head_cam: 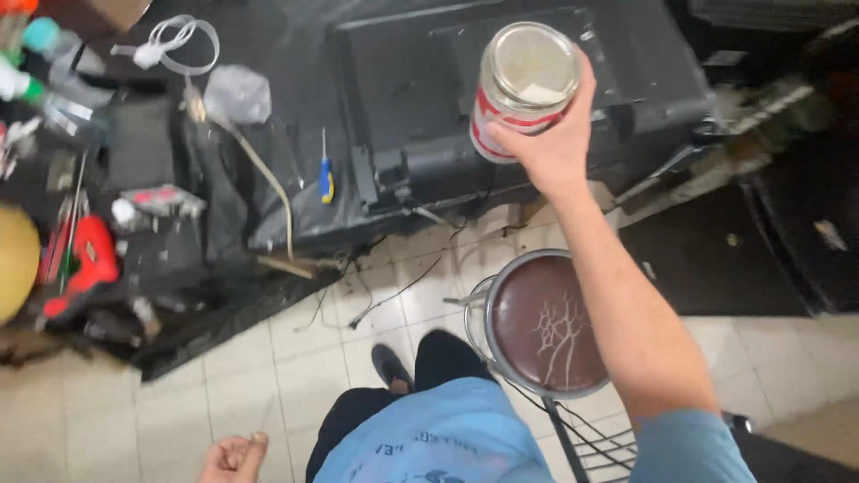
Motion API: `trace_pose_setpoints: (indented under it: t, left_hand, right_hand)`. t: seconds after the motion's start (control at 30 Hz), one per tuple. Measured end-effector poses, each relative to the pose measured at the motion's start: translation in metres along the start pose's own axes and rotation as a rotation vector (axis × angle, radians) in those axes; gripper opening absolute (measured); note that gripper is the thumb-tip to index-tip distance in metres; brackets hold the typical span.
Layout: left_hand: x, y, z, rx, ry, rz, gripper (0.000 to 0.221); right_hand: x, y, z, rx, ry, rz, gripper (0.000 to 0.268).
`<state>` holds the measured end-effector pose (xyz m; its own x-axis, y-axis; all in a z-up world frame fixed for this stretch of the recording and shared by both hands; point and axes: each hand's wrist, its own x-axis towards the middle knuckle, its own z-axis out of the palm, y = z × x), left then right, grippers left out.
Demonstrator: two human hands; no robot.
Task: Applying solvent from a can to a specific area on the back of a television panel using a small tool
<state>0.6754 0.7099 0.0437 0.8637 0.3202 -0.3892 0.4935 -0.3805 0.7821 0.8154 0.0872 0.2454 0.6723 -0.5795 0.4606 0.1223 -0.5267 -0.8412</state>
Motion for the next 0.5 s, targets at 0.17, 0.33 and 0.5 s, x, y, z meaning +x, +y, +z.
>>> trace_pose_setpoints:
  t: [0.17, 0.33, 0.5]
  left_hand:
    - [0.074, 0.104, 0.026, 0.053, -0.03, -0.062, 0.029]
    - [0.098, 0.142, 0.069, -0.08, -0.069, 0.036, 0.027]
    - [0.073, 0.199, 0.123, -0.06, -0.089, -0.047, 0.028]
  right_hand:
    - [0.036, -0.018, -0.002, -0.204, 0.046, 0.217, 0.114]
    - [0.077, 0.019, 0.006, -0.239, 0.084, 0.236, 0.113]
    - [0.117, 0.058, 0.022, -0.194, -0.002, 0.332, 0.115]
